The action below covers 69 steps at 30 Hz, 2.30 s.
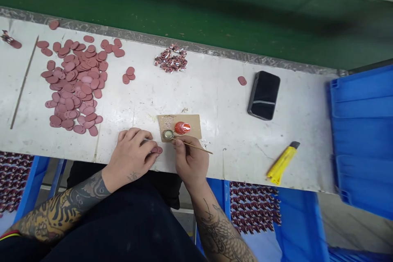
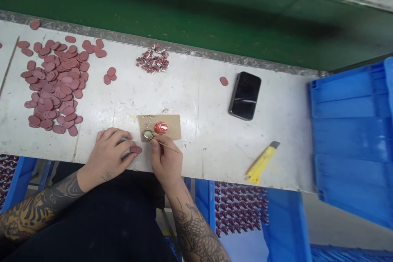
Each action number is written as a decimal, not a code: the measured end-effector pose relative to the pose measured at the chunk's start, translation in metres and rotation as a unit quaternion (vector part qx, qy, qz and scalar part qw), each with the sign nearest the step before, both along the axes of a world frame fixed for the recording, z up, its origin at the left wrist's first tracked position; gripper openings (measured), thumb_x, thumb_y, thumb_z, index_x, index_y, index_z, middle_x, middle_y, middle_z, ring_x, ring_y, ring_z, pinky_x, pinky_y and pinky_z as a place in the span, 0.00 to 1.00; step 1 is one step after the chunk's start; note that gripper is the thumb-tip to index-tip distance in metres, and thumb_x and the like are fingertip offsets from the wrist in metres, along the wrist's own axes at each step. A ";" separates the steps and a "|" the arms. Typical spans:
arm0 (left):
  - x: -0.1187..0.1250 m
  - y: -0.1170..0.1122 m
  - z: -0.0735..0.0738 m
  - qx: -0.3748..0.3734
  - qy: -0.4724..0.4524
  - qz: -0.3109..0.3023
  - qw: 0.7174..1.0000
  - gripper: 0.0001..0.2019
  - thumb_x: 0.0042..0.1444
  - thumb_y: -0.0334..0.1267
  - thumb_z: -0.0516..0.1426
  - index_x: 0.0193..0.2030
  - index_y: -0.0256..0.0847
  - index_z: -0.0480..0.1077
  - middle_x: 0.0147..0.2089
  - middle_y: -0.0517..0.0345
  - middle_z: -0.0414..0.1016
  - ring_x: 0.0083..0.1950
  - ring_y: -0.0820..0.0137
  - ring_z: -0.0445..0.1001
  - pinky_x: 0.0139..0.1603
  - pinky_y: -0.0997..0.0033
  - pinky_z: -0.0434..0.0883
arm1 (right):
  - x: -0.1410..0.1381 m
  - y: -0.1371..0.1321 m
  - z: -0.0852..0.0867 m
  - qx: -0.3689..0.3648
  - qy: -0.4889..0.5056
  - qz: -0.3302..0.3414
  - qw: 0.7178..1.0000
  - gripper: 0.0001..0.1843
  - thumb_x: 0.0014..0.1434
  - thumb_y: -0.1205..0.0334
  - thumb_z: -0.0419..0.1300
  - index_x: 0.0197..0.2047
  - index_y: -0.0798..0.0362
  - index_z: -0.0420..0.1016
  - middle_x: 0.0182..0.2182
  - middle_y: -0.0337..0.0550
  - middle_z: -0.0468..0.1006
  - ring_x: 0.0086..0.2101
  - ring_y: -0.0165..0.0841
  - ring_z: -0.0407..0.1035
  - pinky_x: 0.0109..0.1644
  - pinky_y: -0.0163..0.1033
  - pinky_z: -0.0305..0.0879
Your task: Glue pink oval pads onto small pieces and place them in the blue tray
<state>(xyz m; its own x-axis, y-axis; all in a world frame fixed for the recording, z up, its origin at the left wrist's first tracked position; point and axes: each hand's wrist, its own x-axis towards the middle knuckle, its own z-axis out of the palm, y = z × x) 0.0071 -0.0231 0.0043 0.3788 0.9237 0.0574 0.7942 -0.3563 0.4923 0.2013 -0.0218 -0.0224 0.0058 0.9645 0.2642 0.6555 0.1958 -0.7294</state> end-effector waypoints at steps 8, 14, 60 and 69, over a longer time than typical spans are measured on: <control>0.000 0.000 -0.002 0.007 -0.001 0.000 1.000 0.06 0.64 0.41 0.57 0.41 0.45 0.76 0.49 0.52 0.75 0.53 0.58 0.68 0.48 0.52 0.61 | 0.000 0.002 0.000 -0.006 -0.013 0.009 1.000 0.06 0.68 0.62 0.56 0.41 0.50 0.74 0.34 0.41 0.82 0.34 0.35 0.77 0.39 0.38 0.73; 0.000 0.000 -0.001 0.011 -0.001 -0.001 1.000 0.06 0.64 0.41 0.57 0.41 0.45 0.75 0.49 0.52 0.75 0.53 0.57 0.68 0.48 0.52 0.61 | 0.004 -0.010 0.005 -0.023 0.036 0.013 0.999 0.05 0.67 0.61 0.55 0.41 0.49 0.73 0.32 0.41 0.80 0.31 0.35 0.75 0.36 0.40 0.73; -0.004 -0.003 -0.006 0.049 0.019 -0.034 0.998 0.08 0.63 0.38 0.59 0.45 0.55 0.78 0.52 0.53 0.73 0.54 0.57 0.66 0.50 0.52 0.59 | 0.102 0.013 -0.015 -0.008 -0.260 -0.049 0.964 0.26 0.57 0.74 0.49 0.57 0.53 0.73 0.46 0.55 0.74 0.49 0.48 0.68 0.53 0.60 0.66; -0.003 -0.001 -0.007 0.035 0.006 -0.047 0.998 0.07 0.66 0.37 0.57 0.43 0.53 0.77 0.49 0.58 0.76 0.53 0.60 0.68 0.49 0.52 0.59 | 0.106 0.014 -0.021 0.001 -0.227 -0.061 0.972 0.28 0.51 0.76 0.49 0.54 0.55 0.73 0.46 0.55 0.75 0.49 0.47 0.68 0.53 0.58 0.67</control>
<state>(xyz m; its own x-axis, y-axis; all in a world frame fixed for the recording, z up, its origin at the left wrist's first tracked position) 0.0036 -0.0242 -0.0027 0.4648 0.8780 0.1148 0.7617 -0.4625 0.4538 0.3076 -0.0081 -0.0430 0.0034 0.9633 0.2684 0.9279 0.0971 -0.3600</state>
